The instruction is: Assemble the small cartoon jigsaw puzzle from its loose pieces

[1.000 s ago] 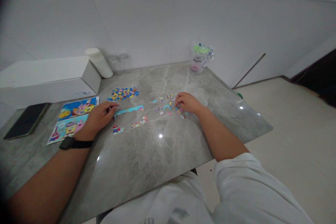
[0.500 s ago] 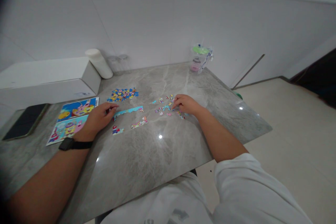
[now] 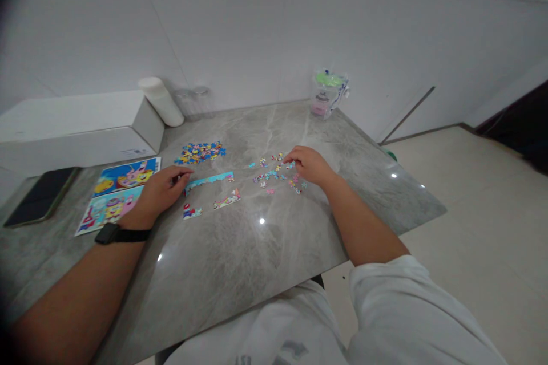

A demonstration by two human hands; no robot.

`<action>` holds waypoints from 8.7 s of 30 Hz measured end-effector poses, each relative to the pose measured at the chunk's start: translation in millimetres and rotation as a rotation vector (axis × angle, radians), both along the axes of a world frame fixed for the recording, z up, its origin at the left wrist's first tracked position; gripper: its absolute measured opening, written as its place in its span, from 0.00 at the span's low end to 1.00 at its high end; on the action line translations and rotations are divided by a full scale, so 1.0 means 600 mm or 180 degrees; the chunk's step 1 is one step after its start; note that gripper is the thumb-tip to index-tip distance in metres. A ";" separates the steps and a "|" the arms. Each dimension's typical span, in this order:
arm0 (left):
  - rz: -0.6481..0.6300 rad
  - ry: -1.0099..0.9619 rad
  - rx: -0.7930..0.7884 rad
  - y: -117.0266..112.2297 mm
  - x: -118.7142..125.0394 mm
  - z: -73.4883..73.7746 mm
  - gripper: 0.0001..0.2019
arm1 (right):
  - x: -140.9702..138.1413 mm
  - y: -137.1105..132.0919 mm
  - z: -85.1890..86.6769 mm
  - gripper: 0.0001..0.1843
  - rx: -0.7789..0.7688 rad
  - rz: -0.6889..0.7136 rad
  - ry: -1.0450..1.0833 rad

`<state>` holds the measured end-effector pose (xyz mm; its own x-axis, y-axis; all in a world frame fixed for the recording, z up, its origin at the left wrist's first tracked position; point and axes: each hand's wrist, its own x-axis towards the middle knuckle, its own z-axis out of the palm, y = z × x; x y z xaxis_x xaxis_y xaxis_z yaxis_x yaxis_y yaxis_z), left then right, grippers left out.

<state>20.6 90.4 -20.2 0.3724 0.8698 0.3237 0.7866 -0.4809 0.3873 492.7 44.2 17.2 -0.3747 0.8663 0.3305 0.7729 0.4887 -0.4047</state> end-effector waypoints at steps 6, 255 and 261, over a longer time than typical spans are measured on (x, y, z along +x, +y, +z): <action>0.0026 0.0000 -0.0059 -0.001 0.001 0.003 0.19 | 0.038 0.007 0.004 0.21 -0.0020 -0.0370 -0.0300; -0.1753 0.0723 0.0323 -0.104 0.134 0.031 0.14 | -0.276 0.100 -0.005 0.15 -0.0784 0.1023 -0.1386; -0.1738 0.0741 0.0342 -0.105 0.135 0.032 0.15 | -0.277 0.097 -0.002 0.15 -0.0764 0.0992 -0.1351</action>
